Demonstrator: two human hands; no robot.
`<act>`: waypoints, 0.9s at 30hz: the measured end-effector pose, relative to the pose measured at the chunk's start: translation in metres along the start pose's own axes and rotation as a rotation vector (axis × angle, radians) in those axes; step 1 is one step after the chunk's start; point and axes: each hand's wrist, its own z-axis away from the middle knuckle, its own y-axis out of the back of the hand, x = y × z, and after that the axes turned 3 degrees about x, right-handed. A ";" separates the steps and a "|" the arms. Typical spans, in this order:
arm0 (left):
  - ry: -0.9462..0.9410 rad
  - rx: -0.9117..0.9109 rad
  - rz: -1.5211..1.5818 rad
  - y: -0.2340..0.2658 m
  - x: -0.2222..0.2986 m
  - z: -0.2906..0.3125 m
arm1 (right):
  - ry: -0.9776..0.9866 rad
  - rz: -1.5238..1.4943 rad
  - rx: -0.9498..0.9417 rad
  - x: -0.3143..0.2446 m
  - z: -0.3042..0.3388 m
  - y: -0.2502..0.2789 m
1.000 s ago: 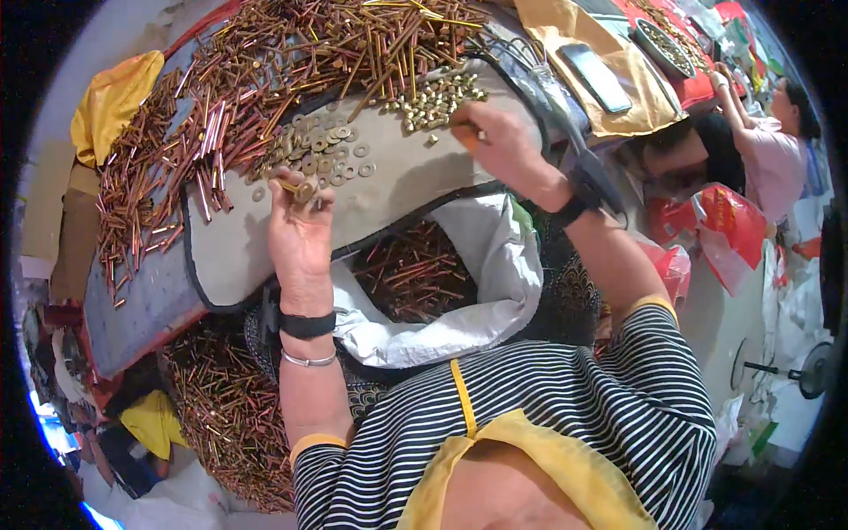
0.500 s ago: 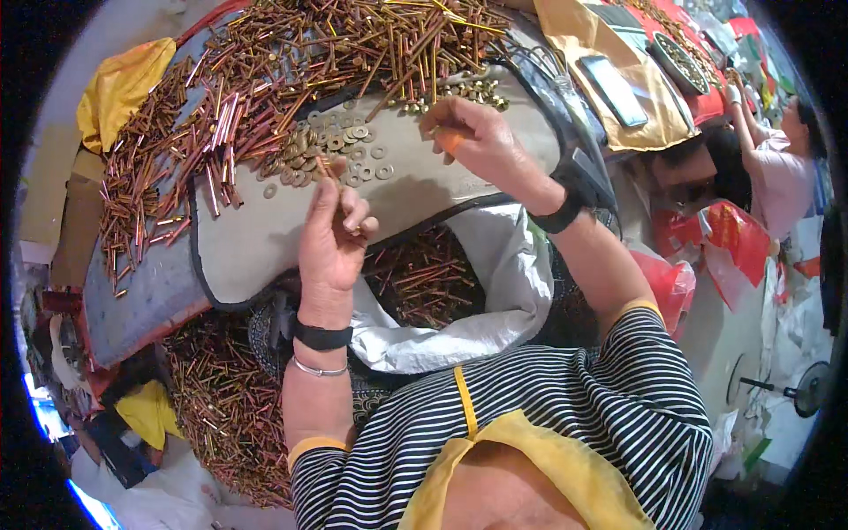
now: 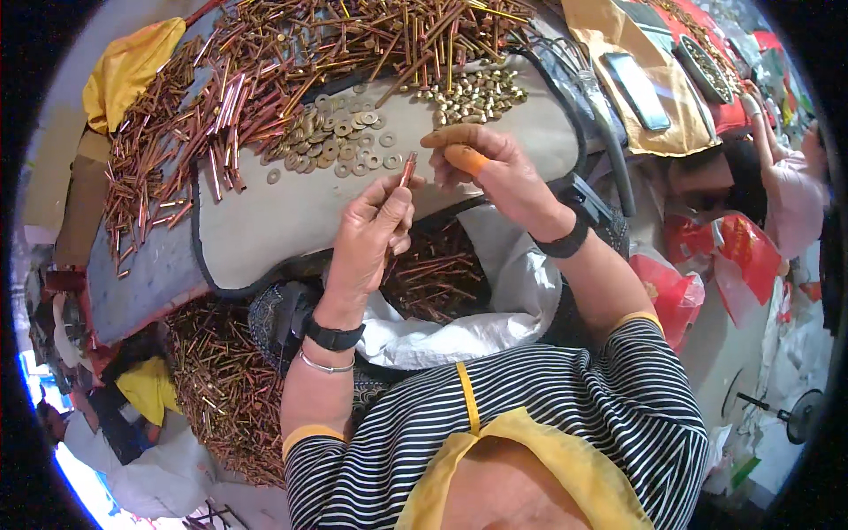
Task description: Assembling small metal components by sliding washers onto thin metal tubes.
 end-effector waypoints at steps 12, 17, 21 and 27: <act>0.077 -0.047 -0.071 -0.003 -0.005 0.000 | 0.315 0.363 -0.023 -0.001 0.001 0.005; 0.216 -0.155 0.010 -0.003 0.008 0.008 | 0.455 0.559 -0.071 -0.009 0.005 0.006; -0.286 -0.025 -0.684 -0.009 0.002 0.008 | 0.396 0.734 -0.010 -0.001 0.004 0.008; -0.689 0.180 -1.090 -0.013 -0.007 0.009 | 0.151 0.745 0.038 0.000 -0.004 0.007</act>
